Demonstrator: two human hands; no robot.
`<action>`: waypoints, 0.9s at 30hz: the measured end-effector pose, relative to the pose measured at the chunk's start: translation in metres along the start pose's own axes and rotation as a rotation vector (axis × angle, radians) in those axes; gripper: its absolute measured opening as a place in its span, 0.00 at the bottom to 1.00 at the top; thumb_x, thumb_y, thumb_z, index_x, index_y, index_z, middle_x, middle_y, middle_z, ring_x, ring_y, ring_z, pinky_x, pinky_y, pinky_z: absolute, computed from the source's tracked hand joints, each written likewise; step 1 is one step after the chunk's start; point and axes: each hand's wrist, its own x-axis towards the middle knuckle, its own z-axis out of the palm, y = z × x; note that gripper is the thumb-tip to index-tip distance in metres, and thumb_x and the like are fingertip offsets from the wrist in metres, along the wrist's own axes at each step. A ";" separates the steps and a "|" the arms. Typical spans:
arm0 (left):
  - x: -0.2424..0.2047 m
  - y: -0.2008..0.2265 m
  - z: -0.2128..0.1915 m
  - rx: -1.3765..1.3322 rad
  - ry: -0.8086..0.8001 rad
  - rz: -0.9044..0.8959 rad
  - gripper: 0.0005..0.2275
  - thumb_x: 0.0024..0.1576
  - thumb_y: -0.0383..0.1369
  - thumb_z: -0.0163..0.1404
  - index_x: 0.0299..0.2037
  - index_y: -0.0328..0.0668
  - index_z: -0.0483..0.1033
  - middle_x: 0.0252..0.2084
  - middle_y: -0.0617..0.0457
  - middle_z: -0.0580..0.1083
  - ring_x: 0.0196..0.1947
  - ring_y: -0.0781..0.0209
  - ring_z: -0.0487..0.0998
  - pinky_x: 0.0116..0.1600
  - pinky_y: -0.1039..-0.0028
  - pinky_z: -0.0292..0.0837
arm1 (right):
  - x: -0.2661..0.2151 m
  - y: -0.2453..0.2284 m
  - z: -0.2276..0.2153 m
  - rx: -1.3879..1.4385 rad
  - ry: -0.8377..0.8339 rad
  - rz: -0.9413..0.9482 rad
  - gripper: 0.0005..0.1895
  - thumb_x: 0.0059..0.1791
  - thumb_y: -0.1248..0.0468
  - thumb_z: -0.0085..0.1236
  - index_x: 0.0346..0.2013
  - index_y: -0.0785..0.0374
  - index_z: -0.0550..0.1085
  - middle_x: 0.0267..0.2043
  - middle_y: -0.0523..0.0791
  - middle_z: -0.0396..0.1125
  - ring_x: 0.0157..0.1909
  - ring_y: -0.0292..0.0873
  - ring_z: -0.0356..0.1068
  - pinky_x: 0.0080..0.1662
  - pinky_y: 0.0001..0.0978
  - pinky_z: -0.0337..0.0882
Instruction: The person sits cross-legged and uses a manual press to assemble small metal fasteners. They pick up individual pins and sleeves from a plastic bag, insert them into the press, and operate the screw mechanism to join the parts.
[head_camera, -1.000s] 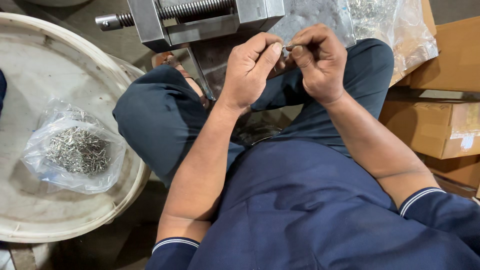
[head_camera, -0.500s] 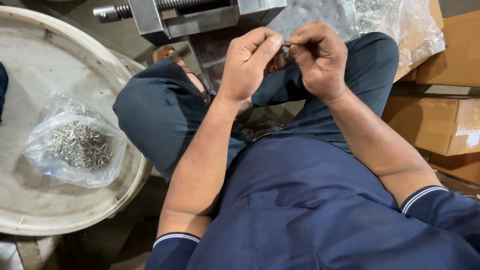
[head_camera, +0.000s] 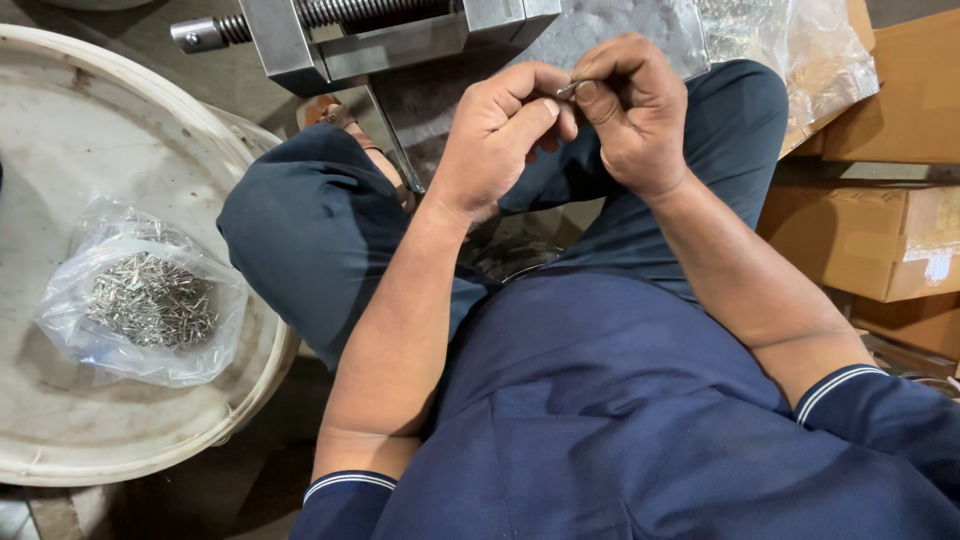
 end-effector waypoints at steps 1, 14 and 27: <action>-0.001 0.001 -0.001 -0.014 -0.005 -0.014 0.09 0.66 0.25 0.44 0.50 0.34 0.78 0.35 0.55 0.78 0.34 0.71 0.75 0.41 0.78 0.72 | 0.000 0.000 0.000 0.011 -0.007 0.002 0.05 0.63 0.74 0.54 0.50 0.66 0.66 0.47 0.45 0.66 0.46 0.35 0.69 0.51 0.24 0.72; 0.001 0.008 -0.001 -0.134 0.011 -0.090 0.08 0.68 0.30 0.46 0.46 0.35 0.79 0.32 0.54 0.79 0.29 0.70 0.74 0.33 0.79 0.67 | 0.000 0.004 0.002 0.075 0.000 0.037 0.06 0.63 0.73 0.55 0.50 0.66 0.66 0.47 0.45 0.65 0.46 0.34 0.67 0.51 0.24 0.71; 0.003 0.007 -0.004 -0.106 0.026 -0.117 0.08 0.65 0.30 0.47 0.42 0.36 0.80 0.29 0.54 0.78 0.26 0.70 0.73 0.29 0.80 0.65 | -0.003 0.007 -0.002 0.149 -0.037 0.133 0.06 0.64 0.69 0.55 0.51 0.67 0.67 0.47 0.45 0.68 0.46 0.33 0.68 0.51 0.23 0.70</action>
